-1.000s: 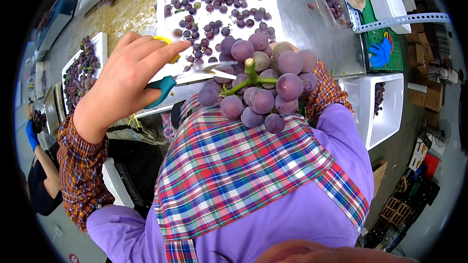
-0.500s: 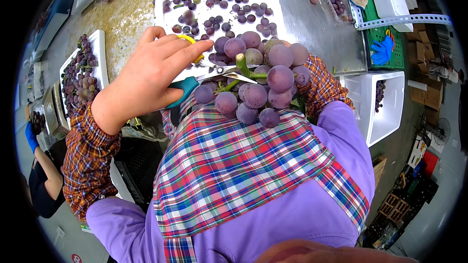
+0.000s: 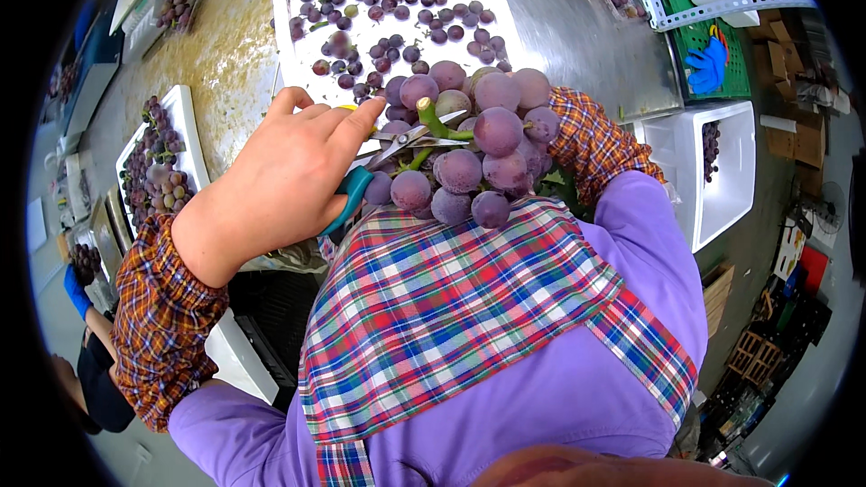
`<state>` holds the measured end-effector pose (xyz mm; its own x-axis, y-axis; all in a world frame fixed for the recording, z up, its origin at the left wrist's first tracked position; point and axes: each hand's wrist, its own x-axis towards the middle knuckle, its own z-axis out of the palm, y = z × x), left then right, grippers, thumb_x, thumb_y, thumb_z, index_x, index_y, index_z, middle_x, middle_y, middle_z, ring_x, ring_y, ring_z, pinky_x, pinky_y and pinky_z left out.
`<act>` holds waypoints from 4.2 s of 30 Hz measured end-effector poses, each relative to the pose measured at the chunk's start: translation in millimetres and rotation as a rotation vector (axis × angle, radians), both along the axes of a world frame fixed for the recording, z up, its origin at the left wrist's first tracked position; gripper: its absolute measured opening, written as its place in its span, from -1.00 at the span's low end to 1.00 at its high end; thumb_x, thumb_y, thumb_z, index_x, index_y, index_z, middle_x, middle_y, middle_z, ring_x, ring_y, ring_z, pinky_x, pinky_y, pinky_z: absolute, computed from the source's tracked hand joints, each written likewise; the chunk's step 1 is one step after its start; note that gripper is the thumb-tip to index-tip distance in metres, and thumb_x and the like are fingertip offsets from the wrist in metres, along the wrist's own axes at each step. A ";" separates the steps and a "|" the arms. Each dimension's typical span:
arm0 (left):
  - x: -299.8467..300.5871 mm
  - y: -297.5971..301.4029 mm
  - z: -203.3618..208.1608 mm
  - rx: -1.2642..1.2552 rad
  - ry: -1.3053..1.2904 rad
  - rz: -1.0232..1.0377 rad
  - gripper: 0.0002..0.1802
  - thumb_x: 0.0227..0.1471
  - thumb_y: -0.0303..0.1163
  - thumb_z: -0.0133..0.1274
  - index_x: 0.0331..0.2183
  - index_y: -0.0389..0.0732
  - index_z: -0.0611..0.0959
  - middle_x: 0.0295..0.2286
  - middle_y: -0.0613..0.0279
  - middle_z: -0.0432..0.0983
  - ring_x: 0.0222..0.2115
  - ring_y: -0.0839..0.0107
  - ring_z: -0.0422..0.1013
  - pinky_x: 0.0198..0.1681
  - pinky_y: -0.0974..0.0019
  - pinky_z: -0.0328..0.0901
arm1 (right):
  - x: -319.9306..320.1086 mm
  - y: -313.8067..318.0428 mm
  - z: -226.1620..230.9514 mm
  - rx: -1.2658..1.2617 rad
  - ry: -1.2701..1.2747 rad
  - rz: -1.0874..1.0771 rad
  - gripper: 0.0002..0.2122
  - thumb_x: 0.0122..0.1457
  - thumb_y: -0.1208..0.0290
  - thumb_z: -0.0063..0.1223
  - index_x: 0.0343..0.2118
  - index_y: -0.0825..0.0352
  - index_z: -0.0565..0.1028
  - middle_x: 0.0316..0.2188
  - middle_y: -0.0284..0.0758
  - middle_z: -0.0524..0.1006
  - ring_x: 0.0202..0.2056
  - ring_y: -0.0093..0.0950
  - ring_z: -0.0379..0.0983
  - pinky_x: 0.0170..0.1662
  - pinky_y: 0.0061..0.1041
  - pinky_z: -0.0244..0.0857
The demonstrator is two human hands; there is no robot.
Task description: The person trims grapes from a bunch using scissors, rotates the bunch by hand to check for quality, and places the bunch into a black crate lined with green leaves.
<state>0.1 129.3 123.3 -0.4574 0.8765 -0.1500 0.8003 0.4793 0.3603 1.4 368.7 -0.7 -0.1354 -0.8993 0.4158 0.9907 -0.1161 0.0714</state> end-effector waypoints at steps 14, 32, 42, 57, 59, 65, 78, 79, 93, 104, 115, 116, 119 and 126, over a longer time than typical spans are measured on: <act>-7.3 -9.4 -9.3 -0.026 -0.205 0.000 -0.59 -0.27 -0.47 0.13 -0.26 -0.32 0.48 -0.59 -0.07 0.43 -0.49 -0.06 0.39 -0.39 0.05 0.26 | -6.0 8.2 -8.0 0.147 0.057 -0.133 -0.63 0.25 0.32 -0.13 0.12 0.13 0.22 0.06 -0.15 0.31 0.03 -0.35 0.32 0.06 -0.27 0.27; 10.4 -17.5 -38.3 0.187 -0.410 0.264 -0.61 -0.22 -0.41 0.17 -0.25 -0.32 0.55 -0.58 -0.11 0.45 -0.52 -0.04 0.44 -0.46 0.13 0.32 | 1.6 11.1 1.7 0.297 0.029 -0.340 -0.67 0.24 0.34 -0.13 0.07 0.21 0.29 0.02 -0.18 0.36 -0.01 -0.39 0.36 0.06 -0.33 0.29; 13.5 -14.3 -26.5 0.132 -0.551 0.355 -0.47 -0.14 -0.43 0.13 -0.04 -0.29 0.48 -0.40 -0.15 0.51 -0.37 -0.07 0.46 -0.30 0.14 0.35 | -10.6 25.0 -26.4 0.678 0.107 -0.433 -0.68 0.24 0.36 -0.13 0.05 0.25 0.33 0.00 -0.19 0.39 -0.03 -0.41 0.39 0.05 -0.37 0.31; 8.2 -25.5 -26.5 0.045 -0.688 0.421 -0.45 -0.05 -0.52 0.13 0.04 -0.30 0.43 -0.32 0.10 0.57 -0.27 0.37 0.50 -0.13 0.32 0.34 | 11.0 36.7 -96.6 0.720 0.129 -0.363 -0.70 0.23 0.38 -0.13 0.01 0.32 0.39 -0.03 -0.22 0.44 -0.07 -0.45 0.42 0.05 -0.42 0.33; 3.4 -24.4 -26.3 0.022 -0.717 0.433 -0.44 -0.05 -0.50 0.12 0.04 -0.29 0.43 -0.32 0.09 0.57 -0.26 0.33 0.50 -0.14 0.30 0.34 | 13.6 37.5 -98.9 0.705 0.117 -0.354 -0.70 0.23 0.38 -0.13 0.01 0.33 0.39 -0.04 -0.22 0.45 -0.08 -0.45 0.43 0.05 -0.43 0.34; -7.0 -44.3 -18.0 -0.084 -0.753 0.403 -0.41 -0.01 -0.54 0.07 0.10 -0.28 0.36 -0.26 0.17 0.55 -0.29 0.43 0.44 -0.13 0.35 0.32 | 19.6 36.8 -104.5 0.670 0.094 -0.331 -0.70 0.23 0.39 -0.13 -0.01 0.35 0.42 -0.05 -0.23 0.47 -0.09 -0.46 0.44 0.05 -0.45 0.34; 34.0 -23.1 -5.1 0.486 -1.332 0.705 -0.49 0.04 -0.30 0.07 -0.02 -0.40 0.46 -0.45 0.14 0.55 -0.52 0.57 0.41 -0.42 0.53 0.30 | -1.6 41.1 -78.4 0.645 -0.038 -0.495 -0.56 0.26 0.18 -0.20 0.12 0.35 0.29 0.03 -0.15 0.41 -0.02 -0.29 0.42 0.11 -0.23 0.30; 35.4 -17.0 -6.9 0.487 -1.388 0.675 -0.49 0.04 -0.29 0.06 -0.02 -0.40 0.46 -0.45 0.14 0.55 -0.52 0.56 0.41 -0.42 0.53 0.30 | -3.3 41.2 -71.3 0.579 -0.036 -0.495 -0.56 0.26 0.18 -0.19 0.12 0.34 0.29 0.03 -0.16 0.42 -0.02 -0.29 0.43 0.11 -0.24 0.30; 36.0 19.9 -25.7 0.573 -1.384 0.662 -0.55 0.10 -0.28 0.00 -0.03 -0.37 0.48 -0.46 0.20 0.53 -0.53 0.57 0.39 -0.41 0.51 0.30 | 10.5 43.7 -101.3 0.938 0.076 -0.730 -0.38 0.17 -0.15 -0.20 0.13 0.26 0.26 0.02 -0.12 0.38 -0.07 -0.20 0.45 -0.16 0.09 0.41; 44.7 15.3 -29.4 0.612 -1.367 0.666 -0.57 0.10 -0.33 0.04 -0.03 -0.35 0.48 -0.45 0.23 0.54 -0.51 0.60 0.38 -0.40 0.52 0.30 | -8.1 27.7 -77.6 0.177 0.106 -0.310 -0.37 0.14 -0.03 -0.04 0.16 0.31 0.20 0.03 -0.08 0.34 -0.04 -0.27 0.43 -0.09 -0.02 0.42; 55.5 19.1 -31.4 0.555 -1.249 0.656 -0.52 0.07 -0.32 0.07 -0.01 -0.36 0.46 -0.44 0.22 0.54 -0.49 0.59 0.40 -0.42 0.54 0.29 | 4.5 28.9 -62.6 0.426 0.035 -0.518 -0.30 0.08 -0.03 0.04 0.15 0.41 0.18 0.04 -0.09 0.32 -0.05 -0.21 0.41 -0.08 -0.17 0.43; 56.0 19.6 -30.8 0.546 -1.234 0.652 -0.52 0.07 -0.31 0.07 -0.01 -0.36 0.46 -0.44 0.21 0.54 -0.50 0.59 0.40 -0.42 0.54 0.29 | 4.9 28.7 -67.5 0.375 -0.033 -0.472 -0.31 0.09 -0.03 0.02 0.15 0.40 0.17 0.06 -0.10 0.31 -0.06 -0.22 0.41 -0.06 -0.18 0.43; 53.9 19.8 -28.7 0.533 -1.254 0.649 -0.54 0.09 -0.31 0.04 -0.02 -0.36 0.47 -0.46 0.20 0.55 -0.53 0.59 0.40 -0.45 0.54 0.29 | 9.2 26.5 -68.6 0.337 -0.070 -0.474 -0.32 0.11 -0.02 0.00 0.15 0.39 0.18 0.06 -0.11 0.30 -0.05 -0.22 0.40 -0.05 -0.19 0.42; 48.2 20.8 -10.7 0.636 -1.518 0.676 -0.55 0.16 -0.23 -0.11 -0.11 -0.46 0.49 -0.52 0.12 0.55 -0.68 0.55 0.37 -0.57 0.53 0.29 | 13.6 23.9 -64.8 0.382 -0.058 -0.522 -0.37 0.14 0.02 -0.03 0.15 0.38 0.18 0.06 -0.11 0.29 -0.04 -0.21 0.40 -0.03 -0.22 0.42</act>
<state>48.3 150.1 112.6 -0.5237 0.6979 -0.4885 -0.6388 0.0576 0.7672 15.1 392.6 -65.5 -0.6073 -0.7923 0.0584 0.7929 -0.6091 -0.0187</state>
